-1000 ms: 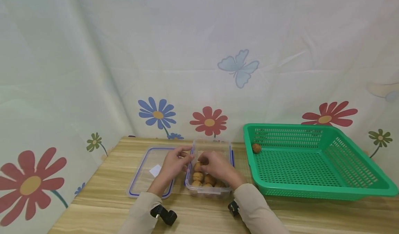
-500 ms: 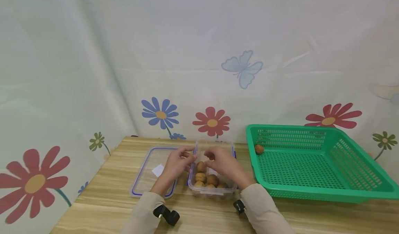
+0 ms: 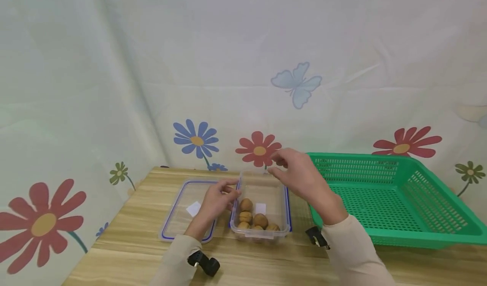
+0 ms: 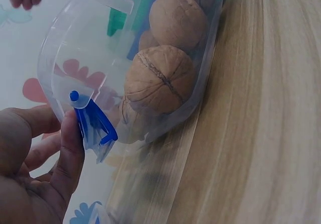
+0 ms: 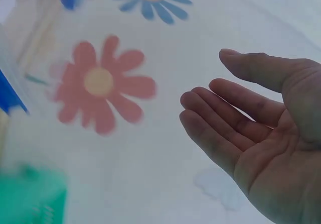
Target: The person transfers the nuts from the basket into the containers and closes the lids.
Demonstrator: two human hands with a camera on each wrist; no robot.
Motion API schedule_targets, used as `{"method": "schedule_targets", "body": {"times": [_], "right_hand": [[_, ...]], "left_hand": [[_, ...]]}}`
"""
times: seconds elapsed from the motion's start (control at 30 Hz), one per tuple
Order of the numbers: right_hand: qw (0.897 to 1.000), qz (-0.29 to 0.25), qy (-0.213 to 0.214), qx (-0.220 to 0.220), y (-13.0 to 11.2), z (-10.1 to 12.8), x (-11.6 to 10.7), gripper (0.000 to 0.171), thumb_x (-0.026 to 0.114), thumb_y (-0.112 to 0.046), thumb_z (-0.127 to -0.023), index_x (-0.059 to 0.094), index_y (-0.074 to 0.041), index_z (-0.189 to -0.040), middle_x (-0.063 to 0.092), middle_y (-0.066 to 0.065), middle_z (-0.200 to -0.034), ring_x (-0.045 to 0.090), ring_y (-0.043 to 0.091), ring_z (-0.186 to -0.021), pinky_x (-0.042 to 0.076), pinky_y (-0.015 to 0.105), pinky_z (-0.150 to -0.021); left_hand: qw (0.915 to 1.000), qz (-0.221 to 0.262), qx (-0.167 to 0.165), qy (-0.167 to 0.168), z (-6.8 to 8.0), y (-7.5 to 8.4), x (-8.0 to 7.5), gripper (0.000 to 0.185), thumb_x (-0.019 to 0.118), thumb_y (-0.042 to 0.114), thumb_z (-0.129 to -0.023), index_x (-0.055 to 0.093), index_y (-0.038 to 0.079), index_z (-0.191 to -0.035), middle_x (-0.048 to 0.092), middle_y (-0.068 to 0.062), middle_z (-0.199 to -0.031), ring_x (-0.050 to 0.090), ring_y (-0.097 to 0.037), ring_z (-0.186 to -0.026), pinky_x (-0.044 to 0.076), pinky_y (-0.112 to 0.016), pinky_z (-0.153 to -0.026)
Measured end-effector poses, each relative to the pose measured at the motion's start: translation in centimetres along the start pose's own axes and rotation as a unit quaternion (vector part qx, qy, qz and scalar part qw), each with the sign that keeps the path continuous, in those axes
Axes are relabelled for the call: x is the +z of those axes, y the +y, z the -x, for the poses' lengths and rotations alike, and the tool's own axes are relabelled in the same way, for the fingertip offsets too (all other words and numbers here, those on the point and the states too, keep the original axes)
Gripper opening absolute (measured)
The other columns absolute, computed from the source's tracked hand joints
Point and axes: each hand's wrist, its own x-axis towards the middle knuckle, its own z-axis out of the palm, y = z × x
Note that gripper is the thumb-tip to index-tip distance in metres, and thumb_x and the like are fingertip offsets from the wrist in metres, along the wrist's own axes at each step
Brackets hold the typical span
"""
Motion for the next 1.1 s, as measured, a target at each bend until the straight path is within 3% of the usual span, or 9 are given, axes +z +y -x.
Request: {"method": "schedule_targets", "body": {"times": [0.23,0.53,0.8,1.1], "right_hand": [[1.0,0.015,0.002,0.006,1.2,-0.6,-3.7,0.036,0.076,-0.016,-0.101,0.068,0.001,-0.131,0.072,0.019,-0.125,0.069,0.038,-0.113,0.059,0.058,-0.098],[0.999,-0.022,-0.035,0.014,5.6,-1.9,-5.6,0.034,0.07,-0.021,-0.105,0.069,0.0,-0.132,0.072,0.018,-0.124,0.068,0.04,-0.116,0.058,0.06,-0.098],[0.997,-0.039,-0.062,0.024,9.3,-2.8,-5.7,0.028,0.069,-0.015,-0.106,0.071,0.001,-0.129,0.072,0.018,-0.125,0.067,0.038,-0.117,0.057,0.06,-0.099],[0.992,-0.052,-0.107,0.043,13.4,-2.9,-4.9,0.033,0.069,-0.015,-0.106,0.068,0.006,-0.132,0.07,0.023,-0.127,0.066,0.042,-0.118,0.059,0.058,-0.096]], "left_hand": [[0.9999,-0.011,-0.002,0.001,0.1,0.0,0.0,0.039,0.072,0.008,-0.101,0.067,-0.001,-0.138,0.069,-0.014,-0.1,0.066,-0.018,-0.07,0.065,-0.033,-0.056],[0.9999,-0.011,-0.003,0.001,0.0,-0.1,0.0,0.038,0.073,0.007,-0.101,0.067,-0.001,-0.138,0.068,-0.014,-0.099,0.065,-0.017,-0.067,0.065,-0.034,-0.057],[0.9999,-0.013,-0.002,0.005,-0.1,0.1,0.0,0.038,0.073,0.008,-0.101,0.068,-0.001,-0.137,0.068,-0.014,-0.098,0.065,-0.017,-0.067,0.065,-0.034,-0.057],[1.0,-0.008,-0.003,0.002,-0.1,0.0,0.0,0.037,0.072,0.007,-0.101,0.067,-0.002,-0.137,0.067,-0.014,-0.098,0.065,-0.018,-0.068,0.065,-0.035,-0.057]]}}
